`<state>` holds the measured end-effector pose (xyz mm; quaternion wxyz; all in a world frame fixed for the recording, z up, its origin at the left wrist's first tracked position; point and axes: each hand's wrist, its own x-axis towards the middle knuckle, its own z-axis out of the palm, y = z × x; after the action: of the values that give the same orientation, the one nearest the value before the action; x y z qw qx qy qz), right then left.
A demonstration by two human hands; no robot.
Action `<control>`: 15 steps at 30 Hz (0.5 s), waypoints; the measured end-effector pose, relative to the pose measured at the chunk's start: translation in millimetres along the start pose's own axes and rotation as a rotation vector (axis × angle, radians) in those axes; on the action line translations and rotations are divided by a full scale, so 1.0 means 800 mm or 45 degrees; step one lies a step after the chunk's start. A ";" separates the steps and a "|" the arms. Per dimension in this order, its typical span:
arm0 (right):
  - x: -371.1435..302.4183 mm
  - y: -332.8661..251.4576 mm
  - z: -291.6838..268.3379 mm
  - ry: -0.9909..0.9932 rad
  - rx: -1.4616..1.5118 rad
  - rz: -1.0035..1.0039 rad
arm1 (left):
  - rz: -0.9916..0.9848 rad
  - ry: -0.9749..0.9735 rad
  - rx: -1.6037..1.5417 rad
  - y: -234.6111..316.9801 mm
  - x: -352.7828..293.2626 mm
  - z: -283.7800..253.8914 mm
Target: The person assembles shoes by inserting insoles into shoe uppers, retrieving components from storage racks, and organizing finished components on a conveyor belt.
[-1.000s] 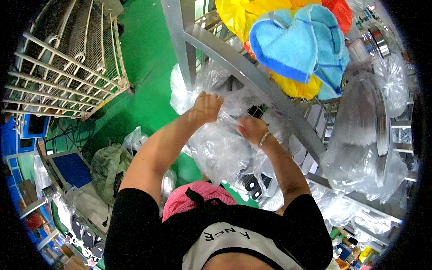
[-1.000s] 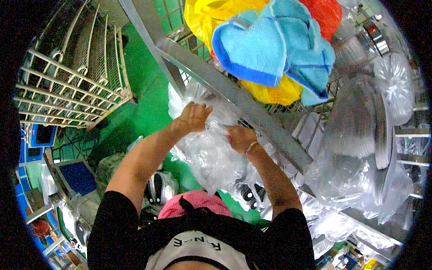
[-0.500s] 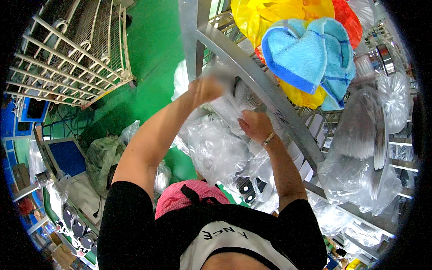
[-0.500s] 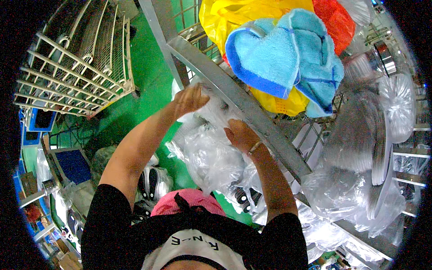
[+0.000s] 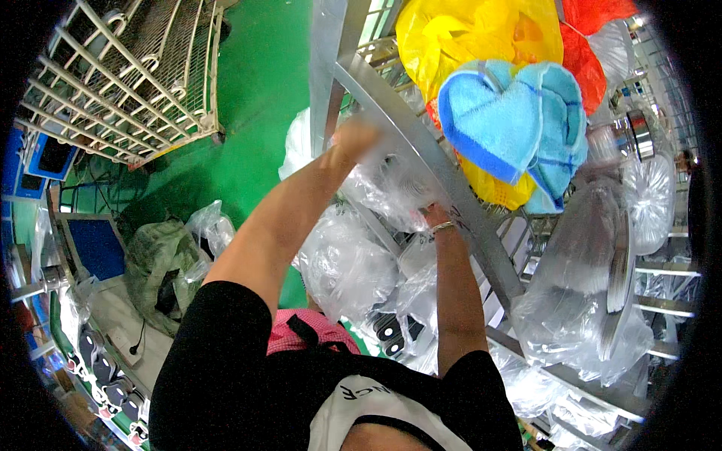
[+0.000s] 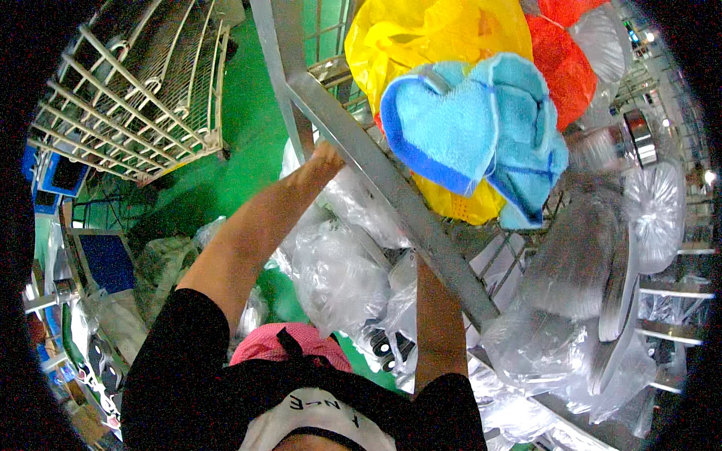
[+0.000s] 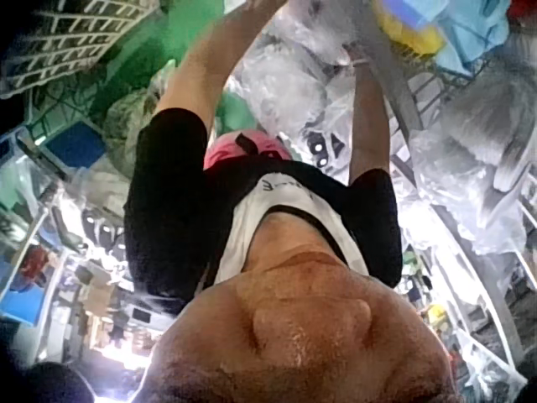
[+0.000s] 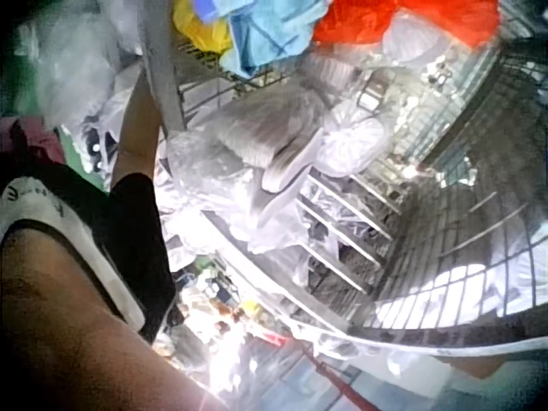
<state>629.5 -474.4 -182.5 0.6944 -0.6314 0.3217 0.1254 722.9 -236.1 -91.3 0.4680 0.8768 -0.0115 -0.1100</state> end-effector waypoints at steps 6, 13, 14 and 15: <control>0.019 -0.007 0.047 0.168 -0.075 -0.129 | 0.465 0.402 0.387 -0.049 0.015 0.058; 0.034 -0.008 0.068 0.300 -0.048 -0.186 | 0.809 1.398 0.392 -0.032 0.018 0.089; 0.034 -0.008 0.067 0.269 0.000 -0.160 | 0.496 1.149 0.308 -0.016 0.005 0.078; 0.036 -0.008 0.066 0.228 0.055 -0.131 | 0.497 1.154 0.310 -0.026 0.012 0.081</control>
<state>670.1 -431.8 -195.0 0.6817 -0.6407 0.3522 0.0256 717.1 -278.9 -145.1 0.3322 0.8661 0.0162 0.3731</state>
